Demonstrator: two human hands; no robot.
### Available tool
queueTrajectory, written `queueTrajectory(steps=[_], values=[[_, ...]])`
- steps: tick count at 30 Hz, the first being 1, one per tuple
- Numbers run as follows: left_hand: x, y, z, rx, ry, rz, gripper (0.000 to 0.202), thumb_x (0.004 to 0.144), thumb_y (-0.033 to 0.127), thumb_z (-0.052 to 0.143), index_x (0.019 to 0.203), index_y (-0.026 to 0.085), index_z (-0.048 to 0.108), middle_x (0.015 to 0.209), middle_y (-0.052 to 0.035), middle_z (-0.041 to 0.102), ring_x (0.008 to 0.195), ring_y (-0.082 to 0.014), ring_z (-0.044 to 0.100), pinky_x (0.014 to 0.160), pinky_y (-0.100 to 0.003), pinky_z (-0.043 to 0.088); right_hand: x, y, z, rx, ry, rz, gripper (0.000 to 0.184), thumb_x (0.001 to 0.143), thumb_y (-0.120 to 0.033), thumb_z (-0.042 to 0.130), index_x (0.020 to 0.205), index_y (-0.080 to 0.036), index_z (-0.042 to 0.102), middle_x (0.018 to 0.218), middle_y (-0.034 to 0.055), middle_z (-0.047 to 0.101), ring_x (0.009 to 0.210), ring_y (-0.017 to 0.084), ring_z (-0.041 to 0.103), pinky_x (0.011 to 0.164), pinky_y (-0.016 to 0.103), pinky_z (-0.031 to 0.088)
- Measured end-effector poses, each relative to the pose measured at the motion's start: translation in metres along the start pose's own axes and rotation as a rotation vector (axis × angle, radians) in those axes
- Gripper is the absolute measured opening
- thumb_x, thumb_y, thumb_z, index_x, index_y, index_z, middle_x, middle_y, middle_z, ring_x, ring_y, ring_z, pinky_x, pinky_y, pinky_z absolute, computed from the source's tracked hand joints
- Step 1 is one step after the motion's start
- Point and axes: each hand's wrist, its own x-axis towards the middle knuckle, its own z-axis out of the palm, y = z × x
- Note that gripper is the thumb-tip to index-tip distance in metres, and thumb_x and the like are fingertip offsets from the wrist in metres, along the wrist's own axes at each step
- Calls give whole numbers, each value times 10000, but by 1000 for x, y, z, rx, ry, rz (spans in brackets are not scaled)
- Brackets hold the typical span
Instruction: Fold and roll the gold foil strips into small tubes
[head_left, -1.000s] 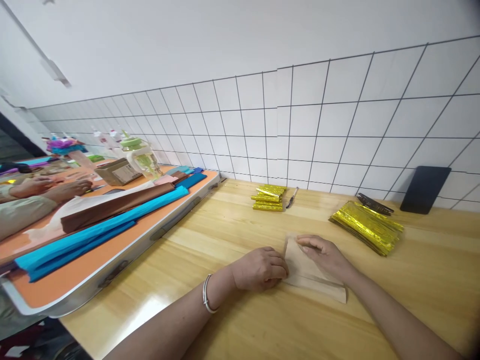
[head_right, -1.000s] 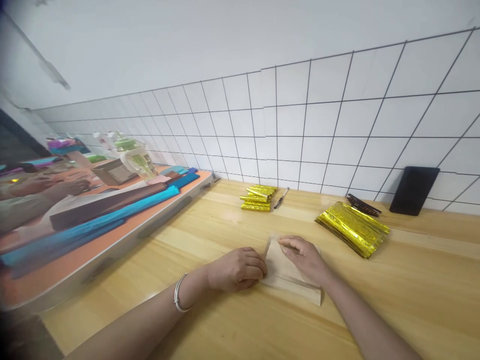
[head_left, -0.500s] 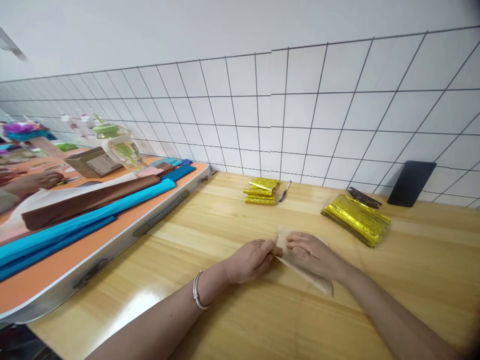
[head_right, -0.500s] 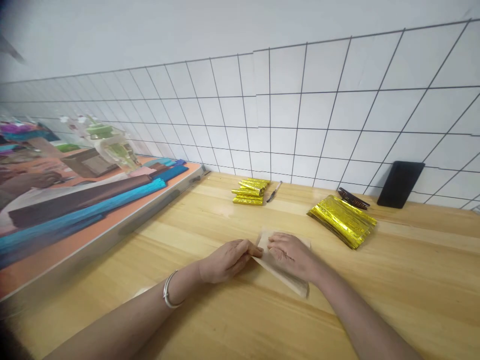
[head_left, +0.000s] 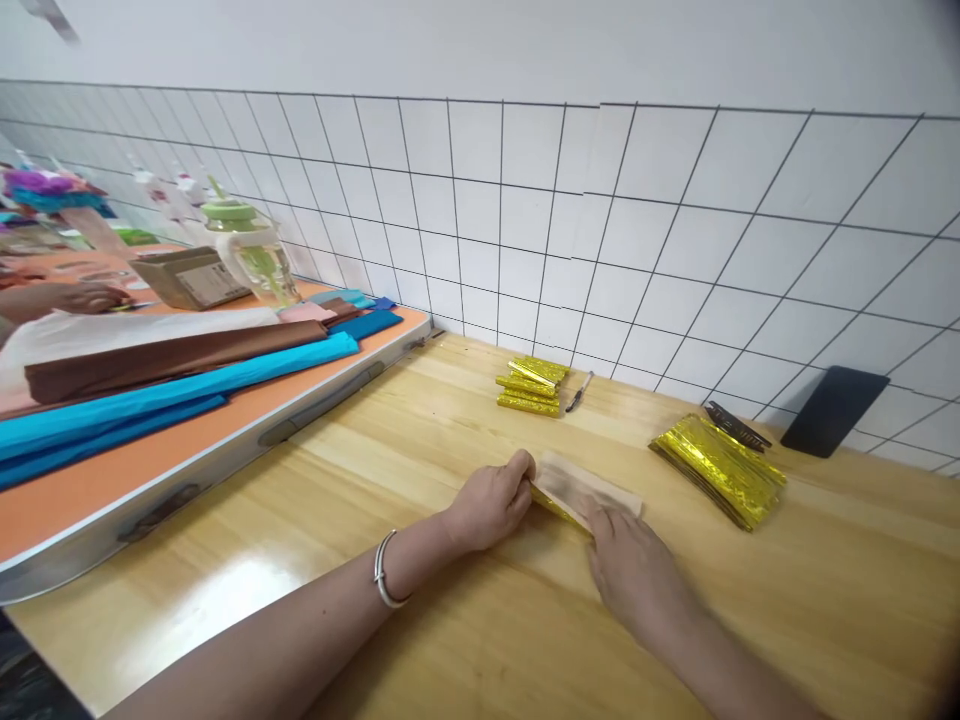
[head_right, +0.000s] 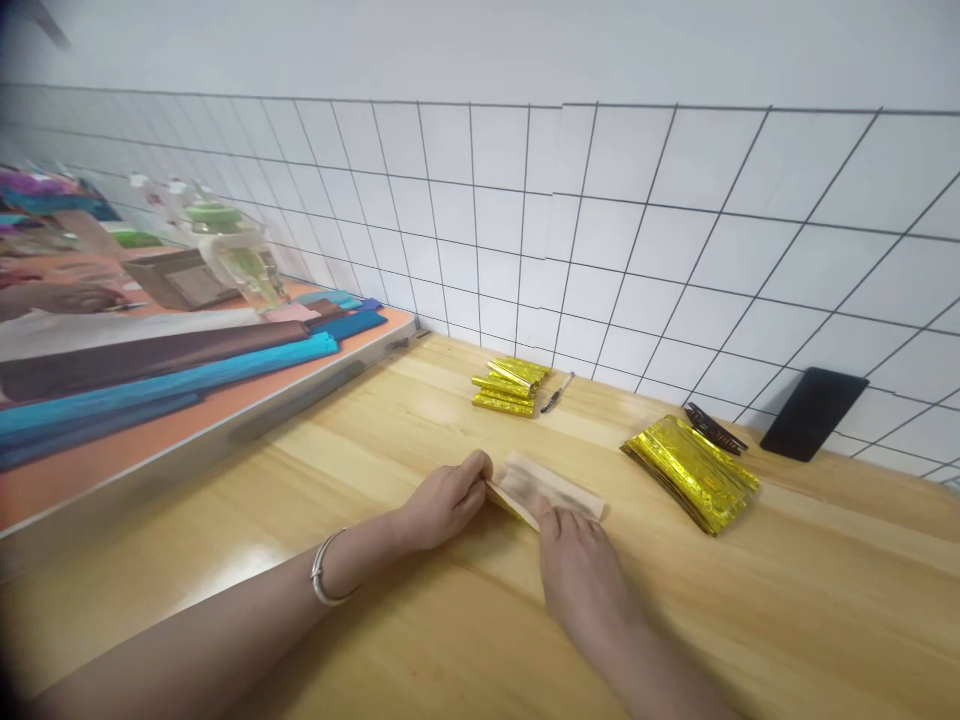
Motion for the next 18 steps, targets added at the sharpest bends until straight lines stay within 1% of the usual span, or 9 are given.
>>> queueTrajectory(steps=[3, 6, 9, 11, 15, 18], values=[[2, -3, -2, -66, 6, -4, 101, 830, 170, 337, 901, 222, 386, 621, 29, 495, 547, -158, 495, 526, -237, 277, 10, 21, 1, 168, -13, 88, 393, 805, -156, 453, 1191, -182, 519, 1088, 105, 613, 984, 236, 560, 834, 362, 437], [4, -5, -4, -168, 2, -15, 101, 813, 153, 345, 865, 221, 397, 647, 27, 509, 578, -147, 495, 538, -227, 295, 18, 38, -4, 457, -71, 155, 267, 784, -283, 523, 1027, -211, 607, 956, 48, 643, 904, 220, 579, 797, 327, 441], [6, -7, -5, -248, -9, -57, 109, 792, 139, 361, 850, 217, 409, 670, 23, 528, 615, -141, 505, 550, -220, 312, 25, 46, -10, 810, -157, 221, 282, 771, -396, 555, 937, -178, 619, 868, 34, 644, 808, 204, 589, 713, 294, 445], [7, -8, -3, -272, -12, -83, 110, 792, 139, 361, 850, 216, 414, 657, 25, 527, 615, -139, 505, 549, -218, 315, 27, 48, -14, 957, -191, 233, 317, 752, -439, 580, 902, -163, 619, 838, 30, 636, 784, 194, 580, 702, 285, 432], [5, -6, -1, -267, -18, -97, 124, 795, 137, 358, 868, 215, 422, 647, 27, 535, 599, -137, 507, 546, -220, 320, 24, 48, -20, 1042, -202, 263, 337, 754, -481, 581, 838, -158, 625, 794, 18, 617, 774, 175, 552, 711, 275, 397], [0, -3, -5, -261, -60, -66, 141, 795, 159, 395, 916, 215, 442, 699, 20, 576, 616, -138, 526, 556, -220, 338, 17, 47, -20, 1053, -222, 277, 356, 737, -500, 593, 827, -158, 634, 769, 10, 605, 743, 165, 539, 688, 266, 385]])
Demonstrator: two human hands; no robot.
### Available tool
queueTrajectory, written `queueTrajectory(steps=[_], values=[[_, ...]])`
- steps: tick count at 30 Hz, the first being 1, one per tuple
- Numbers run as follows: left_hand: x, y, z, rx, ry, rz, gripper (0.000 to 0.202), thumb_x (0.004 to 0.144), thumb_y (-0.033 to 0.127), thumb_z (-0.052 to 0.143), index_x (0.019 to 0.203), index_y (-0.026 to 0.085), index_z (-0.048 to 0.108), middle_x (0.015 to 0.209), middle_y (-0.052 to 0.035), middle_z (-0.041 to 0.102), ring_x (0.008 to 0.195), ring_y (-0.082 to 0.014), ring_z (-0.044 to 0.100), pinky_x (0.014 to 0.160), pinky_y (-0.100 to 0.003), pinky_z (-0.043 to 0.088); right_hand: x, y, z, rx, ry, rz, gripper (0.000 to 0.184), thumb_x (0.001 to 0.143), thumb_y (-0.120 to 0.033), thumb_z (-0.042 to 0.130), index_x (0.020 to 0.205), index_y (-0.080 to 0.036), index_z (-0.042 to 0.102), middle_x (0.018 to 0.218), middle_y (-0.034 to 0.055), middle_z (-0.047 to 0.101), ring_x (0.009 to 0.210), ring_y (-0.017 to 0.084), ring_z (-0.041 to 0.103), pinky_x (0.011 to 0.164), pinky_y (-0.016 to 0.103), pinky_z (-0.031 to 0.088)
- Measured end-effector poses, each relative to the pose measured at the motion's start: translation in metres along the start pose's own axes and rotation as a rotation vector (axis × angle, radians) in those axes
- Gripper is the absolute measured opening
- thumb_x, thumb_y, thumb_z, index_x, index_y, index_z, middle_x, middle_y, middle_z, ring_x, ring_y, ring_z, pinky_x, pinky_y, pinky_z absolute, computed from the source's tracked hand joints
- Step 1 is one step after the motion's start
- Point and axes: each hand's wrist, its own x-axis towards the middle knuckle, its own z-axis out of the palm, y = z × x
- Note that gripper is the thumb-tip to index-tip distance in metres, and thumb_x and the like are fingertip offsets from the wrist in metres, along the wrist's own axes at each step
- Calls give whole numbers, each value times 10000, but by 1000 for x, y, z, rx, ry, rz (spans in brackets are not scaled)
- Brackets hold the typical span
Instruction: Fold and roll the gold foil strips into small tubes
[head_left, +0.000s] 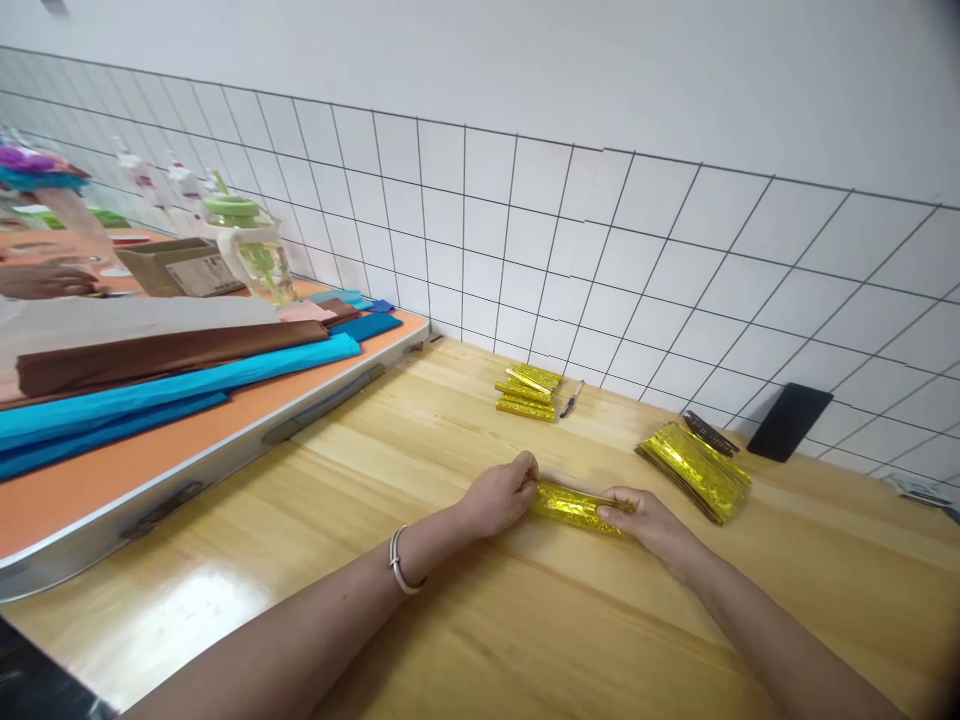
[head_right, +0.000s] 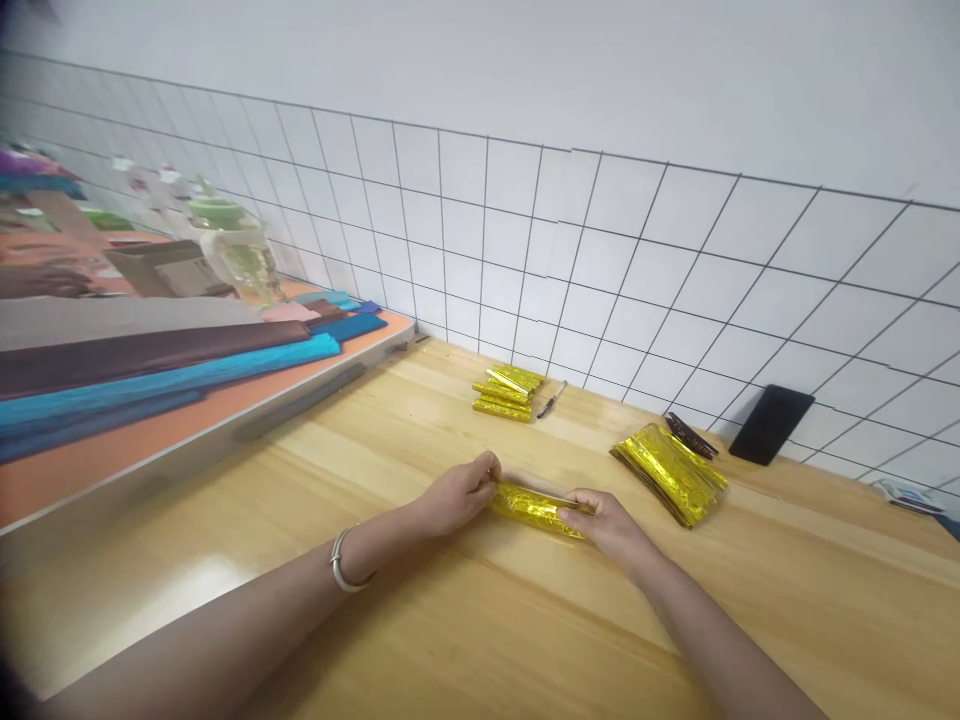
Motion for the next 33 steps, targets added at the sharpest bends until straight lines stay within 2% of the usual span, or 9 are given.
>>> queueTrajectory(steps=[3, 6, 9, 11, 16, 20, 25, 30, 33], values=[[-5, 3, -5, -47, -145, 89, 210, 787, 214, 476, 998, 220, 472, 817, 8, 628, 690, -142, 561, 596, -218, 378, -10, 4, 4, -42, 5, 11, 351, 736, -498, 593, 808, -158, 640, 721, -1, 588, 692, 151, 521, 643, 253, 371], [-5, 4, -6, -49, -314, 287, 166, 753, 179, 533, 916, 205, 554, 879, -6, 642, 797, -150, 575, 702, -224, 408, -24, 8, 9, -84, -19, 27, 329, 756, -478, 578, 835, -166, 649, 727, 0, 589, 690, 151, 521, 625, 248, 372], [-5, 5, -3, -19, -376, 480, 112, 752, 115, 526, 805, 178, 601, 862, -29, 645, 868, -162, 567, 812, -242, 395, -42, 10, 12, -142, -49, 11, 333, 780, -480, 545, 835, -173, 660, 788, 23, 609, 741, 172, 542, 640, 254, 394], [-7, 9, -1, -32, -401, 523, 135, 766, 104, 513, 817, 177, 614, 857, -35, 648, 873, -161, 567, 825, -242, 394, -53, 9, 13, -191, -41, -22, 335, 808, -472, 506, 806, -173, 657, 824, 37, 614, 777, 182, 548, 666, 259, 402], [-13, 20, -1, -47, -398, 291, 202, 822, 160, 449, 922, 215, 616, 891, -19, 651, 788, -151, 581, 712, -228, 421, -66, 12, 13, -257, 82, -20, 342, 847, -446, 444, 707, -180, 605, 748, 20, 579, 732, 172, 537, 648, 258, 398], [-10, 22, 8, 2, -303, 102, 209, 880, 257, 385, 838, 203, 583, 780, -8, 632, 690, -141, 568, 622, -220, 403, -57, 25, 12, -272, 205, 81, 316, 817, -455, 472, 675, -194, 582, 629, -8, 543, 618, 156, 509, 544, 243, 360], [-6, 20, 26, 109, -181, 8, 180, 877, 290, 403, 776, 197, 521, 757, -5, 613, 671, -138, 557, 586, -217, 371, -41, 29, 14, -369, 310, 124, 189, 785, -389, 512, 857, -234, 590, 736, -12, 633, 679, 174, 571, 591, 250, 394], [-3, 19, 38, 255, -85, -38, 166, 860, 315, 438, 742, 199, 454, 740, 2, 596, 625, -133, 537, 543, -226, 327, -37, 26, 17, -652, 397, 218, 278, 784, -409, 500, 1006, -246, 539, 752, 5, 655, 638, 197, 584, 568, 274, 386], [-1, 18, 42, 339, -67, -42, 160, 859, 324, 441, 755, 203, 437, 755, 1, 592, 619, -137, 537, 524, -237, 303, -39, 29, 15, -725, 366, 187, 222, 831, -401, 439, 950, -250, 550, 727, 6, 647, 628, 190, 583, 572, 271, 381]])
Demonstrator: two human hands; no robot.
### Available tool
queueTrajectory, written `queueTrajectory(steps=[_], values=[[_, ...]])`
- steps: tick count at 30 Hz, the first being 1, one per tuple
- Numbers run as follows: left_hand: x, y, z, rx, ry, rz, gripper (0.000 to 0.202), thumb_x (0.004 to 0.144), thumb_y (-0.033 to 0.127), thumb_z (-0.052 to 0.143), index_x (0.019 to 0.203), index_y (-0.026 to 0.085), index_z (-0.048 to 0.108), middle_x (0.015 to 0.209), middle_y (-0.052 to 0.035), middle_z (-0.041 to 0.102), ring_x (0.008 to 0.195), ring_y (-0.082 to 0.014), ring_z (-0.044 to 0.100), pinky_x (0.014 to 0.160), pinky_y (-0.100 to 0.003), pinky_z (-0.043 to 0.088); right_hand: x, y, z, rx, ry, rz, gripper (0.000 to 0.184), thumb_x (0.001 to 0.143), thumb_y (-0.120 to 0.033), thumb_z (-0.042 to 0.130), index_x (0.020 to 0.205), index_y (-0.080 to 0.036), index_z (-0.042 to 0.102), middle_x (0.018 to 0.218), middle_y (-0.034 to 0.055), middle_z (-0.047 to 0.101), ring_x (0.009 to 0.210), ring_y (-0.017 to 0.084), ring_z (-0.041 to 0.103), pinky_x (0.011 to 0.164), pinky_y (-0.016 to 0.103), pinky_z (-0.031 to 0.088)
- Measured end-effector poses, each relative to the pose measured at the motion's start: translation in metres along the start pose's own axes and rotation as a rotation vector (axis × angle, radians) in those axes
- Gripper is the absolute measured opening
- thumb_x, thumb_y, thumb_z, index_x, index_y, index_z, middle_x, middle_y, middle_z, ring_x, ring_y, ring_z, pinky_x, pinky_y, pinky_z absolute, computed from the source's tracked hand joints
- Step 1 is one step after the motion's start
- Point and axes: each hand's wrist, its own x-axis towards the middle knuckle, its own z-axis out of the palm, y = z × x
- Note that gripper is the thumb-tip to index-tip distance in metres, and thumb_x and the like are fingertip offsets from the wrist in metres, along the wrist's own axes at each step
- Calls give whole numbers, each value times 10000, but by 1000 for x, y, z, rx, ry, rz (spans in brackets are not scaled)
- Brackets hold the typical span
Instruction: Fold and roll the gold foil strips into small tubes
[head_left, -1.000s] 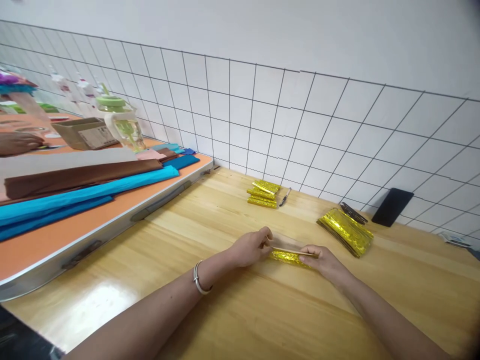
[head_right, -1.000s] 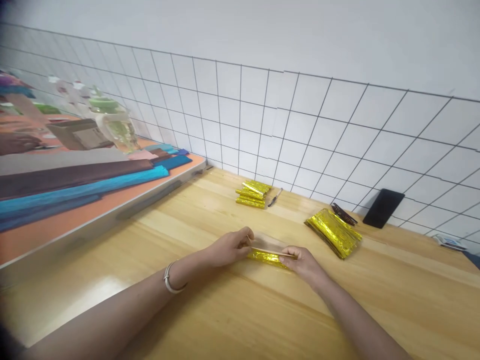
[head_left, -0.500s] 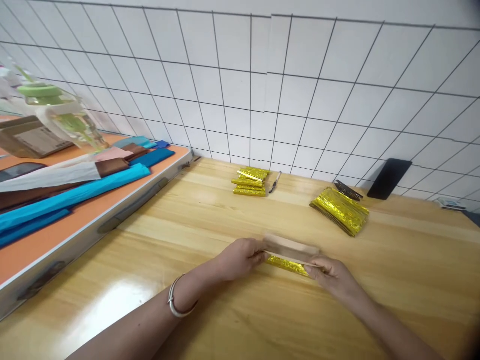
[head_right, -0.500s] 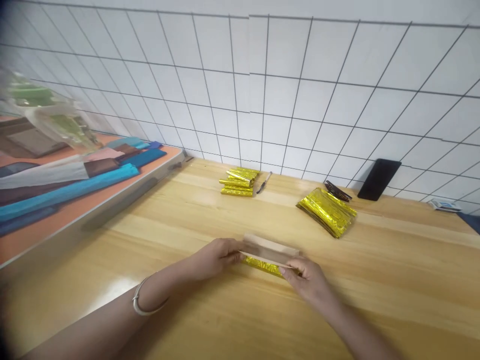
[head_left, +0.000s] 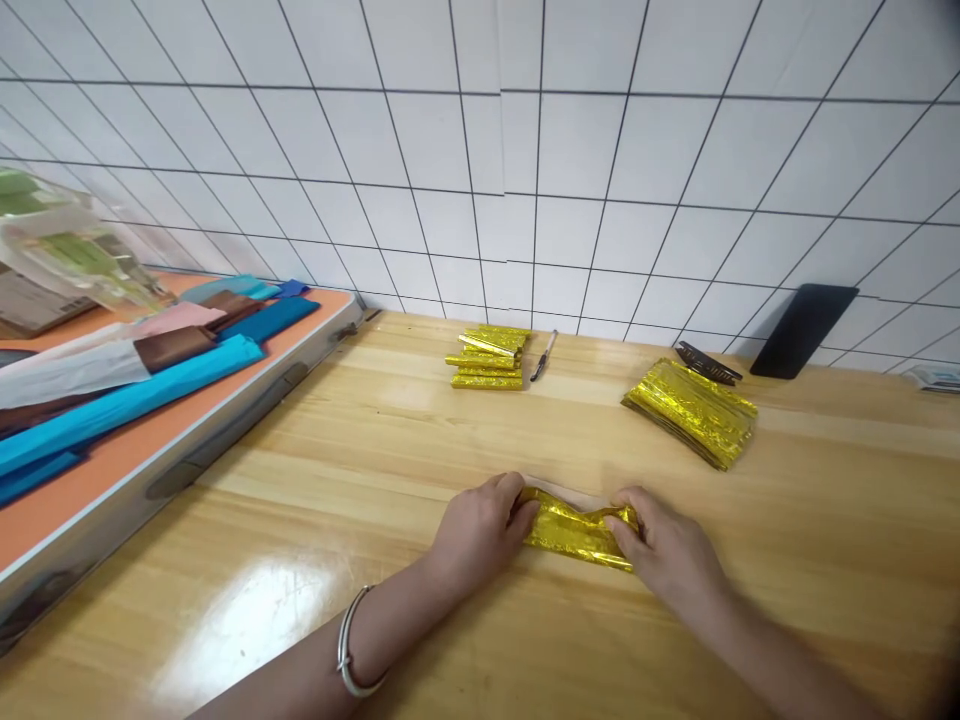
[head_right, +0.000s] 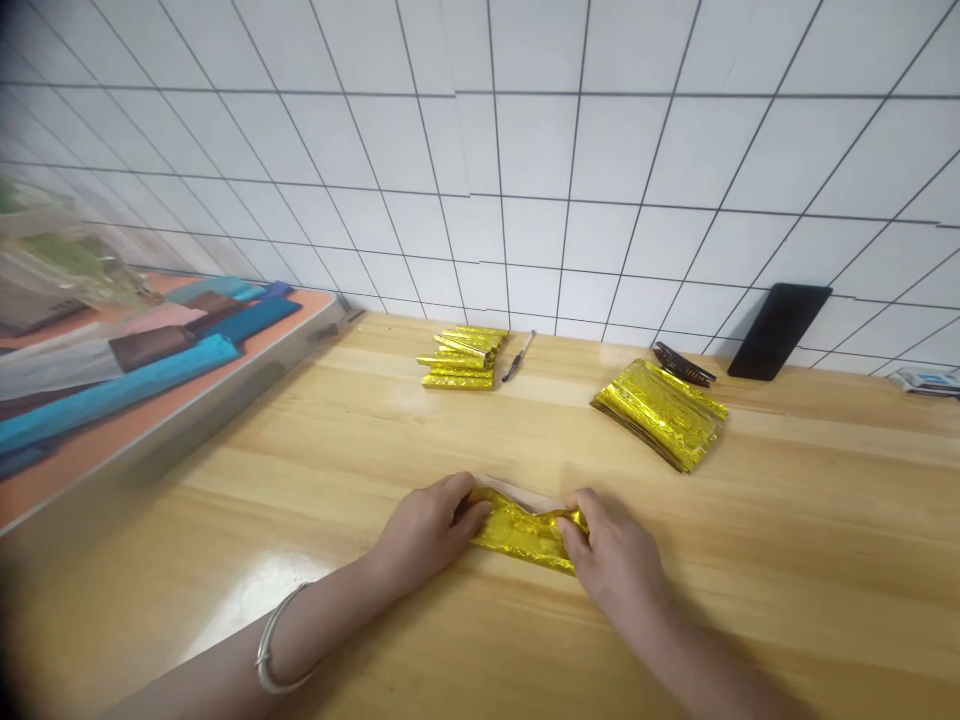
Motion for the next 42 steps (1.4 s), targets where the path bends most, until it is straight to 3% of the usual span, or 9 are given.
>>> queueTrajectory(steps=[5, 9, 11, 18, 22, 28, 36, 39, 42], values=[[0, 1, 1, 70, -2, 2, 124, 870, 303, 429, 795, 210, 460, 812, -10, 586, 690, -152, 555, 560, -240, 352, 2, 4, -1, -32, -43, -38, 244, 877, -400, 367, 789, -253, 541, 645, -7, 611, 571, 167, 557, 526, 250, 357], [3, 1, -3, 26, 82, 149, 75, 853, 226, 461, 796, 196, 500, 1085, -53, 545, 978, -200, 506, 808, -301, 416, 3, 4, 1, -91, -16, -68, 212, 881, -367, 377, 816, -246, 538, 685, 3, 617, 619, 172, 572, 561, 256, 378], [6, 0, -4, -15, 98, 194, 69, 832, 197, 491, 764, 187, 499, 1102, -63, 536, 999, -210, 488, 870, -337, 403, 2, 5, 3, -113, 29, -126, 181, 880, -327, 386, 834, -239, 538, 746, 13, 624, 680, 175, 582, 588, 258, 389], [8, -6, -3, -133, 85, 173, 144, 769, 183, 571, 680, 184, 458, 899, -46, 547, 891, -191, 503, 798, -319, 419, -3, 10, 9, -214, 134, -284, 188, 901, -269, 359, 842, -223, 531, 876, 37, 576, 750, 164, 566, 601, 256, 400], [9, -5, -5, -135, 101, 178, 154, 764, 192, 584, 677, 179, 459, 912, -46, 544, 906, -195, 490, 815, -323, 401, -2, 9, 9, -254, 139, -309, 185, 900, -246, 354, 821, -214, 518, 875, 42, 560, 731, 162, 563, 589, 258, 403], [10, -5, -5, -88, 63, 108, 139, 806, 241, 529, 703, 183, 457, 784, -35, 519, 761, -171, 499, 697, -285, 400, -2, 8, 9, -276, 160, -308, 186, 902, -258, 354, 803, -217, 507, 832, 34, 558, 707, 161, 564, 569, 257, 398], [9, -3, -3, -12, 112, 85, 59, 798, 233, 529, 783, 189, 492, 865, -40, 528, 780, -174, 504, 703, -290, 392, 1, 11, 11, -293, 146, -300, 175, 908, -256, 346, 821, -210, 491, 851, 40, 541, 729, 168, 560, 584, 263, 407], [11, -4, -2, -35, 131, 89, 81, 772, 242, 569, 801, 192, 513, 910, -41, 535, 854, -188, 504, 748, -298, 397, 2, 10, 10, -291, 141, -303, 173, 908, -248, 344, 822, -209, 489, 851, 45, 539, 745, 172, 561, 590, 263, 410], [13, -7, -2, -60, 114, 69, 134, 761, 245, 583, 873, 199, 526, 871, -27, 547, 813, -181, 508, 726, -295, 402, 2, 9, 9, -296, 129, -297, 180, 911, -243, 339, 831, -208, 497, 862, 49, 539, 746, 172, 561, 595, 264, 418]])
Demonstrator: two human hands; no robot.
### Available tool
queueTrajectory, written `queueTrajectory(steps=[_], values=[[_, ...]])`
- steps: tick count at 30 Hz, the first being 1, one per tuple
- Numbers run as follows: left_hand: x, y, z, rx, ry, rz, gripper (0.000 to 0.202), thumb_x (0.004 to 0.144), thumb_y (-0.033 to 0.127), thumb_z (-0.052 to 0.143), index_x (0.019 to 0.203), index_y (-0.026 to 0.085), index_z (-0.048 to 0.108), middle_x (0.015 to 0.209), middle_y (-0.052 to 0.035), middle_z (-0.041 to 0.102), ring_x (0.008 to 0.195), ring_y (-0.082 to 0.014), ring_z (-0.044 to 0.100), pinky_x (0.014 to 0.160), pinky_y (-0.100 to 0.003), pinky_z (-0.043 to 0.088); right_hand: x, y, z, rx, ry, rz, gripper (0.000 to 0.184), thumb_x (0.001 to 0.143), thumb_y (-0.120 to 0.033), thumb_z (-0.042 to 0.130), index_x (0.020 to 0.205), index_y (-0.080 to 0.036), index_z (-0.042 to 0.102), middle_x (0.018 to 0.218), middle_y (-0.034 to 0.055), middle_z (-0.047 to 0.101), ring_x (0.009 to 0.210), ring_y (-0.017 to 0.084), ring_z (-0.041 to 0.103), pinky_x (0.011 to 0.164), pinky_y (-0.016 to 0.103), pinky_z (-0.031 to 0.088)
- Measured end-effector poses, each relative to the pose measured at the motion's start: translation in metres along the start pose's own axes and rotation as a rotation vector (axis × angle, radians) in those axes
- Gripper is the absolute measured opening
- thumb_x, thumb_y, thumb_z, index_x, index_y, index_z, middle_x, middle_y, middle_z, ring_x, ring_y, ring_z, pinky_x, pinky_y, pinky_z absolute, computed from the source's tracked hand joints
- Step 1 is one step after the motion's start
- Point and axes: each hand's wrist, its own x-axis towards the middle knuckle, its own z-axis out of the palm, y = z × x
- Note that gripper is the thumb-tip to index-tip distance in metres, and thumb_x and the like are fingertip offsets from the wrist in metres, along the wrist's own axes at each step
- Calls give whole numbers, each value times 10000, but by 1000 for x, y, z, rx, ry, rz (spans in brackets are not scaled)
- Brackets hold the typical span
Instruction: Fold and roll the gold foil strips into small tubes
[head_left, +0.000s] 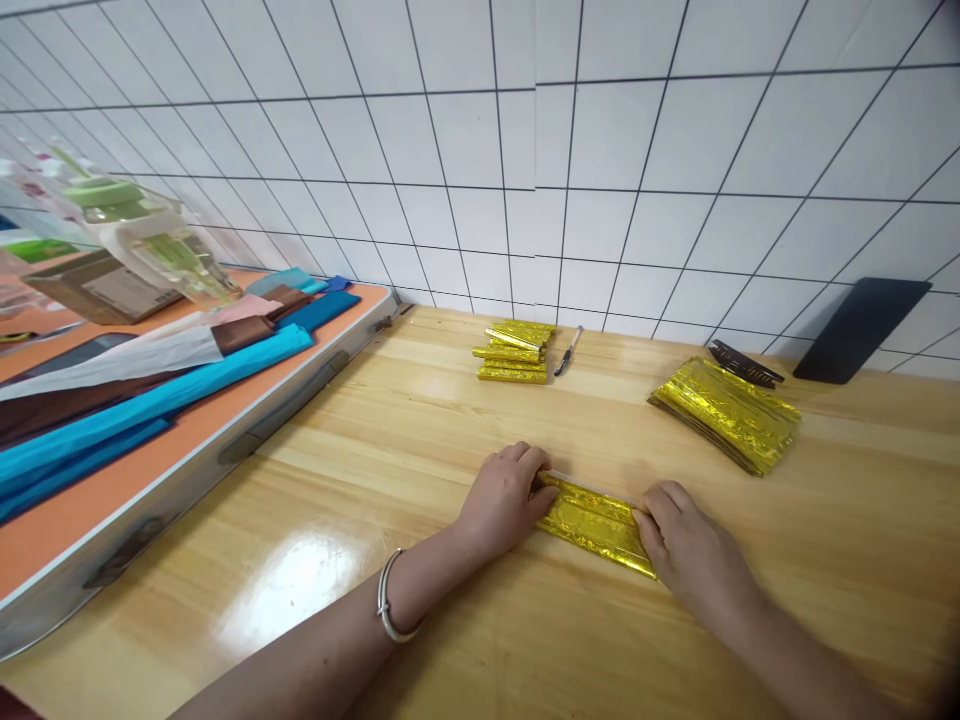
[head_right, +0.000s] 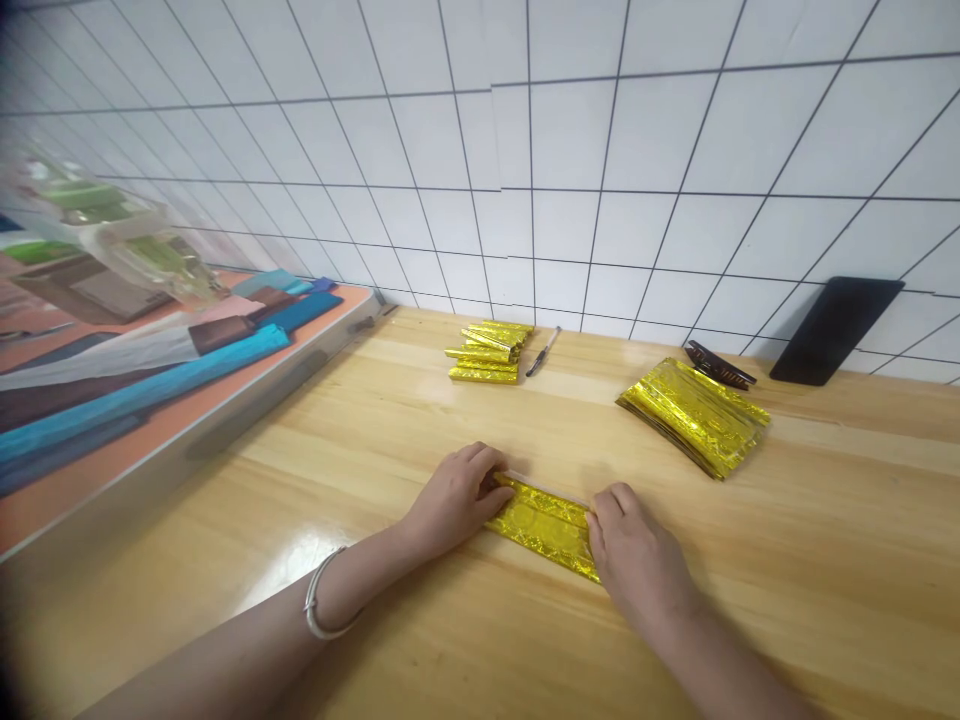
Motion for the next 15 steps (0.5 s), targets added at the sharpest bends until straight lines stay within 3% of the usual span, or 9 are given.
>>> queueTrajectory(steps=[4, 8, 15], values=[[3, -2, 0, -30, -44, 13, 91, 754, 244, 591, 819, 198, 545, 820, -19, 550, 769, -172, 509, 696, -287, 404, -1, 0, 1, 7, -8, 3, 196, 916, -254, 334, 849, -206, 512, 878, 49, 539, 756, 168, 565, 608, 261, 431], [4, -2, -1, -77, -19, 77, 59, 745, 197, 586, 737, 182, 530, 891, -33, 551, 851, -175, 508, 752, -282, 406, -1, 2, 3, 17, 19, -10, 196, 915, -257, 343, 855, -205, 523, 877, 48, 547, 759, 164, 568, 617, 255, 436], [5, -2, -5, -56, -94, 68, 84, 761, 196, 540, 844, 188, 527, 813, -20, 543, 758, -165, 513, 691, -277, 398, -2, 2, 2, 20, 25, -24, 167, 906, -243, 364, 855, -203, 518, 873, 49, 553, 755, 163, 573, 632, 254, 445]])
